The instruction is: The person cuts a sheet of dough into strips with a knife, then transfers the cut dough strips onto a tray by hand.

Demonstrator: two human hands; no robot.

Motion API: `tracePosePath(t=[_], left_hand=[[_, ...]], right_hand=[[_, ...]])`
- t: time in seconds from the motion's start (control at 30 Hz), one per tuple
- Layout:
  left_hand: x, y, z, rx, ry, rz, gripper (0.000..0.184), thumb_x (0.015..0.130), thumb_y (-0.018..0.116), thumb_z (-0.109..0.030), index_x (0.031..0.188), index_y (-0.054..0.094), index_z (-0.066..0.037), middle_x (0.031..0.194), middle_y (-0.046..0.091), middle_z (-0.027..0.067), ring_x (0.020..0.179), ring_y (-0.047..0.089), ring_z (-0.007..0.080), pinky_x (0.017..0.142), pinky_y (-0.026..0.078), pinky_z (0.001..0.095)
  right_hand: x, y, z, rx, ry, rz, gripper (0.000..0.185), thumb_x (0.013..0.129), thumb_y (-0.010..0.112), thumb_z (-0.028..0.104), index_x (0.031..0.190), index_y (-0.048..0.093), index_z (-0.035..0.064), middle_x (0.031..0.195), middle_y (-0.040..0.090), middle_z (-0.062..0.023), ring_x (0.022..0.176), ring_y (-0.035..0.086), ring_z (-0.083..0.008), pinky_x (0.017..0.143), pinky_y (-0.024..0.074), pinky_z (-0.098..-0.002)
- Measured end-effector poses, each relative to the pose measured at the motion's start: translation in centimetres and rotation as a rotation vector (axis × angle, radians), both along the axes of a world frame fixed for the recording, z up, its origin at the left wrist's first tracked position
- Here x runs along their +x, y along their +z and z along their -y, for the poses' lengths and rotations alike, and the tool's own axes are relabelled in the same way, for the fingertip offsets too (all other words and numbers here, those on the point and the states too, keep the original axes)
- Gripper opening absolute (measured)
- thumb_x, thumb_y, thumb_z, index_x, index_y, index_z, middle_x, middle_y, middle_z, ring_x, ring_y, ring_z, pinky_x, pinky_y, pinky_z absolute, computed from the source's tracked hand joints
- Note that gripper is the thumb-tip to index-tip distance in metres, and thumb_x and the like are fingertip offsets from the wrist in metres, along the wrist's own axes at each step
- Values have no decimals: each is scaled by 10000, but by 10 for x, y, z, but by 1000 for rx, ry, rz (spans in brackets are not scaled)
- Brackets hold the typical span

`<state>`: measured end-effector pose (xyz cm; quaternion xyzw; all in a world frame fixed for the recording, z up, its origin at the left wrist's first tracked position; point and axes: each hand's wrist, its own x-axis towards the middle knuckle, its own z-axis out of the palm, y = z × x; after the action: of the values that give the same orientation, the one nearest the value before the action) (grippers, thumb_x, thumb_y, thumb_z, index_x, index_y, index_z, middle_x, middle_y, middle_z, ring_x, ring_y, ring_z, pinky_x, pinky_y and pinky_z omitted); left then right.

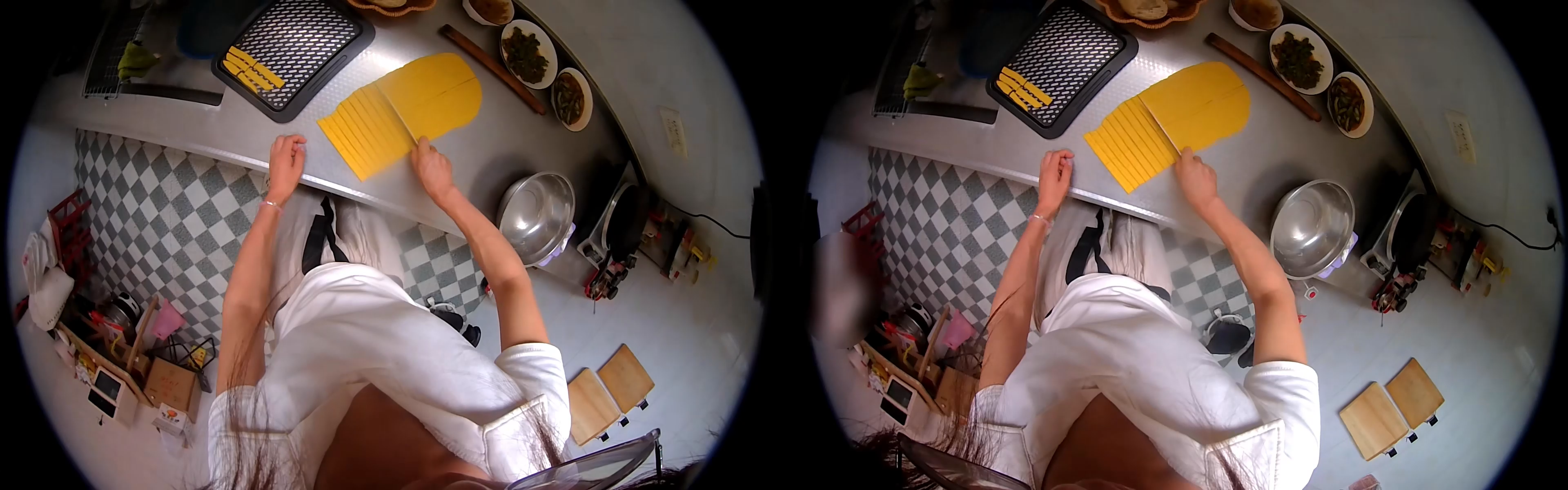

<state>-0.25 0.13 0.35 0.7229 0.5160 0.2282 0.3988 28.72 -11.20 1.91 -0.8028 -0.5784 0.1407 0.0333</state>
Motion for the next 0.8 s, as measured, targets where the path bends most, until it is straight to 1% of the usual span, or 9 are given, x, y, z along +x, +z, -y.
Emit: tracePosePath(t=[0.13, 0.23, 0.33, 0.43, 0.53, 0.63, 0.73, 0.8], left_hand=[[0, 0, -1, -5, -6, -13, 132, 822, 536, -20, 943, 582, -42, 831, 501, 91, 782, 500, 230, 726, 415, 330], [-2, -2, -1, 18, -19, -11, 131, 824, 534, -21, 944, 583, -41, 833, 502, 95, 790, 501, 230, 726, 417, 328], [-1, 2, -2, -13, -23, -5, 136, 827, 531, -22, 951, 584, -39, 837, 502, 99, 796, 501, 232, 727, 420, 328], [-3, -1, -3, -40, -18, -7, 141, 829, 529, -25, 958, 585, -39, 841, 502, 100, 796, 501, 233, 729, 420, 326], [-3, -8, -2, 45, -37, -8, 120, 878, 525, -75, 965, 589, -23, 841, 483, 62, 747, 475, 165, 666, 416, 264], [-4, -15, -2, 56, -26, -17, 116, 877, 528, -73, 961, 591, -23, 843, 483, 59, 739, 472, 157, 656, 415, 258], [-1, -9, -2, -36, 2, -18, 134, 825, 537, -28, 947, 590, -35, 836, 499, 94, 788, 493, 228, 721, 419, 325], [-2, -14, -3, 37, -21, -34, 113, 856, 535, -55, 950, 592, -28, 836, 486, 70, 741, 475, 177, 665, 417, 281]], right_hand=[[2, 0, 0, -14, 8, 8, 179, 868, 524, 229, 822, 462, 68, 647, 614, -166, 523, 611, -344, 473, 513, -436], [2, -7, 5, -10, 4, 13, 177, 873, 517, 235, 846, 466, 68, 659, 618, -166, 540, 618, -340, 478, 516, -434], [0, -3, 5, -9, -25, -27, 178, 880, 505, 236, 876, 471, 62, 690, 628, -168, 562, 624, -343, 492, 518, -439], [0, -2, 11, -37, -65, -90, 197, 889, 497, 242, 893, 471, 47, 731, 632, -196, 603, 621, -378, 546, 518, -472], [10, -4, 46, -82, -102, -217, 222, 900, 489, 253, 911, 463, 33, 763, 625, -229, 649, 604, -429, 605, 500, -507], [14, 33, 81, -71, -196, -257, 242, 910, 478, 269, 940, 461, 29, 812, 621, -244, 700, 590, -455, 636, 478, -529], [19, 56, 91, -31, -256, -261, 215, 927, 463, 248, 921, 445, 34, 727, 598, -243, 672, 568, -458, 575, 429, -542], [24, 62, 76, -87, -212, -239, 225, 921, 463, 258, 947, 457, 34, 814, 616, -232, 701, 585, -447, 608, 456, -536]])
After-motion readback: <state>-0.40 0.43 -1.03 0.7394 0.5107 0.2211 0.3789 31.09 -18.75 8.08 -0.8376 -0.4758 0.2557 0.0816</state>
